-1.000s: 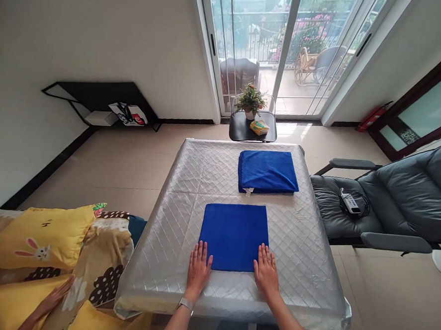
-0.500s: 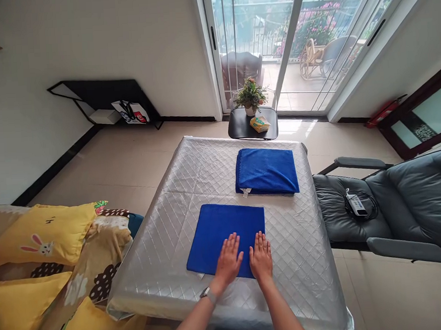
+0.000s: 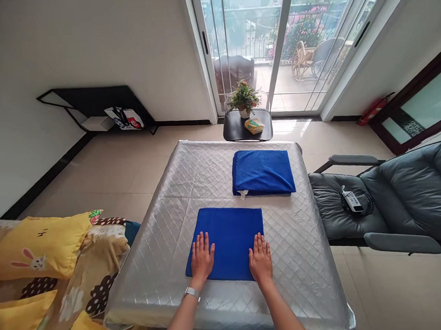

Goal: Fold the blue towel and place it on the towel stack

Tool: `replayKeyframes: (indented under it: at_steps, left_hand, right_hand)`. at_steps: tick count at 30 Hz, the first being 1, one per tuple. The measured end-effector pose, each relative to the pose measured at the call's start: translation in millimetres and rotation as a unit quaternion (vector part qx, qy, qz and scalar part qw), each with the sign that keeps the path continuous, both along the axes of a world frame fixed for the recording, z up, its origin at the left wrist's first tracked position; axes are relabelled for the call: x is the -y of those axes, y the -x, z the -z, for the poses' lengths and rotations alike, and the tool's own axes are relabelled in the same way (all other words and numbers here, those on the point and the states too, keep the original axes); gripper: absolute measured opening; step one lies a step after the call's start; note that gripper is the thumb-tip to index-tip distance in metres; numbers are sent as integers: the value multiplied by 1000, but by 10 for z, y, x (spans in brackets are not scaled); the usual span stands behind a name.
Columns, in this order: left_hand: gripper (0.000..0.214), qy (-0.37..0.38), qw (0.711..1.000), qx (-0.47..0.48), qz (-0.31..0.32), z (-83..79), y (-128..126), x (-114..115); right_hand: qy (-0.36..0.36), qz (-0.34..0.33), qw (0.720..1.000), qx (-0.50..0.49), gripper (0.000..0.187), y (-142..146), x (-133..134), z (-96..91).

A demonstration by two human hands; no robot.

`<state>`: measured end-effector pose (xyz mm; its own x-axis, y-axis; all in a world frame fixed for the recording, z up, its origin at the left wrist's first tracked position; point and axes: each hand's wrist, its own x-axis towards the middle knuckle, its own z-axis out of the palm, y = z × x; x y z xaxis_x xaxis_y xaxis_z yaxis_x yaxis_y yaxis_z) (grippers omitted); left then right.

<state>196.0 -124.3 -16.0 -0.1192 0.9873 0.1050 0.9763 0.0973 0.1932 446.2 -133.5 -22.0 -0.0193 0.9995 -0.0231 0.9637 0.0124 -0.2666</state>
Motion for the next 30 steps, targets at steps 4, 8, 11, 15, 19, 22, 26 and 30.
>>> replayKeyframes:
  at_steps: [4, 8, 11, 15, 19, 22, 26, 30]
  left_hand:
    - [65, -7, 1000, -3, -16, 20, 238, 49]
    - [66, -8, 1000, -6, -16, 16, 198, 49]
    - [67, -9, 1000, 0, -11, 13, 218, 48]
    - [69, -19, 1000, 5, -5, -16, 234, 45]
    - [69, -32, 999, 26, 21, -108, -215, -80]
    - [65, -3, 985, 64, 160, -186, -863, -289]
    - [63, 17, 955, 109, 276, -248, -1488, -559]
    - [62, 29, 963, 96, 249, -178, -1323, -612]
  right_hand:
    - [2, 8, 1000, -2, 64, 40, 8, -51]
    - [-19, 12, 1000, 10, 62, 70, -159, -118]
    - [-26, 2, 1000, 14, 62, 55, -391, -117]
    - [-19, 1, 1000, 21, 63, 14, -578, -26]
    - [-20, 0, 1000, 22, 63, 7, -569, 38]
    - [-18, -3, 1000, 21, 62, -3, -539, 42]
    - [-29, -24, 999, 22, 61, -34, -520, 57]
    - [-12, -4, 1000, 16, 61, -21, -540, 50]
